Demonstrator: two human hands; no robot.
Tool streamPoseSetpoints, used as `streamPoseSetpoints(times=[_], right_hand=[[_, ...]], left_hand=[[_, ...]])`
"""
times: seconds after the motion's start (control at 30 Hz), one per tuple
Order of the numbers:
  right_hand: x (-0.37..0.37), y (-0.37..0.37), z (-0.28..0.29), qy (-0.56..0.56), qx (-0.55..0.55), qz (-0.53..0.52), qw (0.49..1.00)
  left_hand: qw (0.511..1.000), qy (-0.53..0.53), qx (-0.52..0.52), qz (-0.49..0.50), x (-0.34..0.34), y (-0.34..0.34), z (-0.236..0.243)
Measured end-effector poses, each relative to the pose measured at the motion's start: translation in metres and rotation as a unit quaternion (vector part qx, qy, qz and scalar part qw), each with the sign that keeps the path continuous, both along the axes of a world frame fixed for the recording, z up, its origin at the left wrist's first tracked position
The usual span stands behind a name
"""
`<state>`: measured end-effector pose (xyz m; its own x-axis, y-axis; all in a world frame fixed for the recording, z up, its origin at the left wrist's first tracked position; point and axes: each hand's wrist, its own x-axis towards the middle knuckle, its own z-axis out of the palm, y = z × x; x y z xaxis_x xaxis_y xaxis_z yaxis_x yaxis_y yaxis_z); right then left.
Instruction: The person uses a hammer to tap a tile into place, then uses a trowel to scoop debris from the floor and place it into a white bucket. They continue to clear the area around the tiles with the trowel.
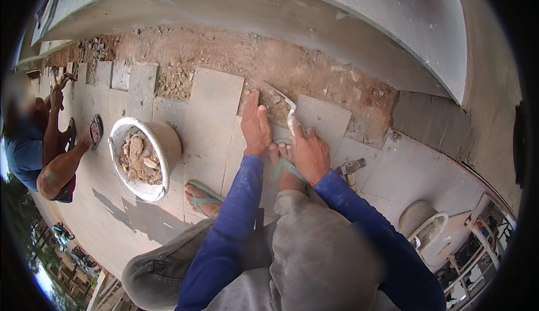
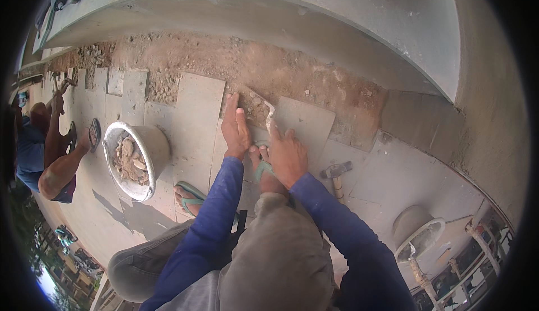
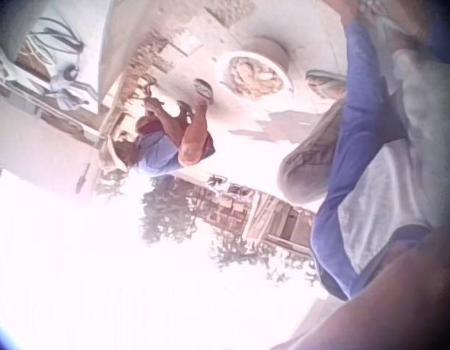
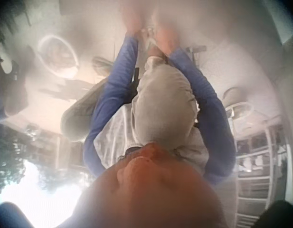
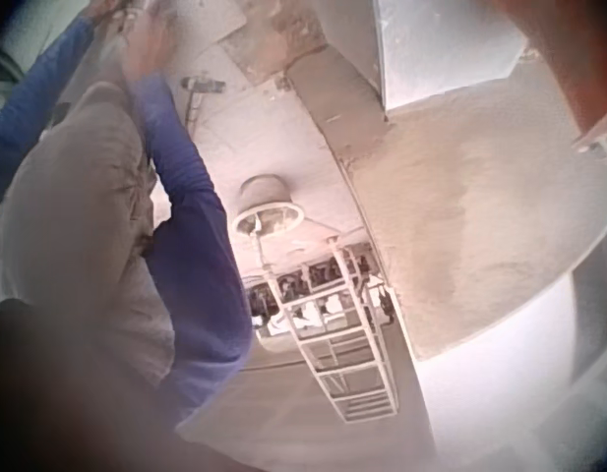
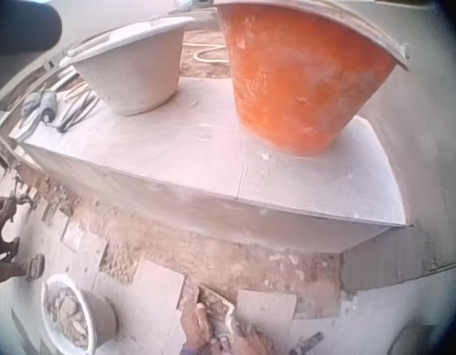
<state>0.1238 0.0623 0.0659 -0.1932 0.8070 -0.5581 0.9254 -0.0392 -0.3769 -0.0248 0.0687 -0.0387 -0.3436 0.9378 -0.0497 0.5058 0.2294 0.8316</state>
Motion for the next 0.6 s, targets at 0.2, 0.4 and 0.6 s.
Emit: streamPoseSetpoints(times=[0.2,0.4,0.6], right_hand=[[-0.006,-0.01,0.014,0.013,-0.033,-0.052,0.998],[-0.006,-0.014,0.003,-0.002,-0.022,-0.046,0.999],[-0.003,-0.014,0.006,0.047,-0.061,-0.036,0.996]], left_hand=[[0.998,-0.028,0.029,0.046,0.005,-0.001,-0.009],[0.996,-0.064,0.027,0.062,0.007,0.004,-0.005],[0.994,-0.08,0.032,0.063,0.005,-0.001,-0.007]])
